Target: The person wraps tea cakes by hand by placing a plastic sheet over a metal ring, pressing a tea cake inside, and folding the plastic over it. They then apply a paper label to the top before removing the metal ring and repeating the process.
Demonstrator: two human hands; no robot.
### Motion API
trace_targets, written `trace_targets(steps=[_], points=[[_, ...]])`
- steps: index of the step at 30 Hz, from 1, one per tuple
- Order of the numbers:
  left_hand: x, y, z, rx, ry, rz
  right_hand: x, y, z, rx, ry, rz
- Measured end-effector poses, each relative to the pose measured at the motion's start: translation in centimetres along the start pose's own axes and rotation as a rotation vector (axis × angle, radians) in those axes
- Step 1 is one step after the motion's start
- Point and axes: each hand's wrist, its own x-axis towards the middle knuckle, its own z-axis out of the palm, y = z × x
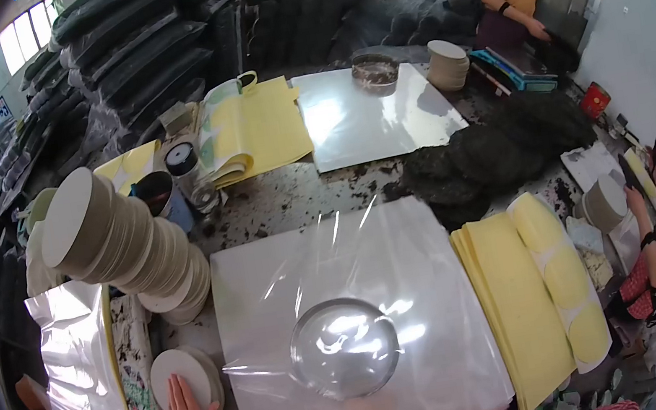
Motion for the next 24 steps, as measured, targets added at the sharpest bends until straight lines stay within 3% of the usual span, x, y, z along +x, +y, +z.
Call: trace_targets(steps=[1,2,3,4,5,6,7,9,11,13,14,15,17,19,21,24], points=[[-0.1,-0.3,0.9,-0.012,0.013,0.009,3.3,-3.1,-6.3,-0.158,-0.748,0.486],[-0.3,-0.7,1.4,0.023,0.003,-0.005,2.6,-1.2,-7.5,-0.342,-0.017,-0.014],[-0.6,-0.9,1.8,0.059,-0.016,-0.018,3.2,-0.4,-11.0,-0.032,0.014,0.386],[-0.8,-0.8,2.3,0.091,-0.031,-0.029,4.5,1.4,-14.3,-0.604,-0.067,0.402],[-0.7,-0.3,2.4,0.087,-0.027,-0.023,6.1,5.0,-17.7,-0.633,0.134,0.518],[-0.7,0.0,2.4,0.105,-0.018,-0.024,7.8,9.3,-21.0,-0.773,0.384,0.404],[-0.8,0.4,2.2,0.125,-0.008,-0.033,9.9,12.0,-24.7,-0.778,0.45,0.587],[-0.3,1.2,1.7,0.12,0.036,-0.054,13.8,19.6,-31.6,-0.886,0.679,0.456],[-0.2,1.0,1.6,-0.018,0.038,-0.084,18.2,22.6,-36.5,-1.029,0.786,0.549],[-0.3,0.7,0.7,-0.02,-0.003,-0.1,20.3,25.4,-39.1,-0.986,0.79,0.79],[0.1,0.6,0.5,-0.044,-0.034,-0.104,20.2,27.1,-40.4,-0.98,0.691,0.834],[0.2,0.2,0.8,-0.036,-0.022,-0.103,20.0,28.1,-41.0,-0.974,0.702,0.827],[-0.2,-0.4,1.5,0.03,0.047,-0.003,20.4,27.2,-41.7,-0.983,0.436,0.842],[-0.4,-0.5,1.8,0.018,0.038,-0.02,19.5,26.0,-40.3,-0.891,0.448,0.806],[0.0,0.2,1.4,0.01,0.013,-0.016,17.6,25.2,-38.0,-1.242,0.36,0.647],[0.9,2.5,-0.9,0.166,0.018,-0.026,17.0,23.3,-37.3,-1.248,0.345,0.736]])
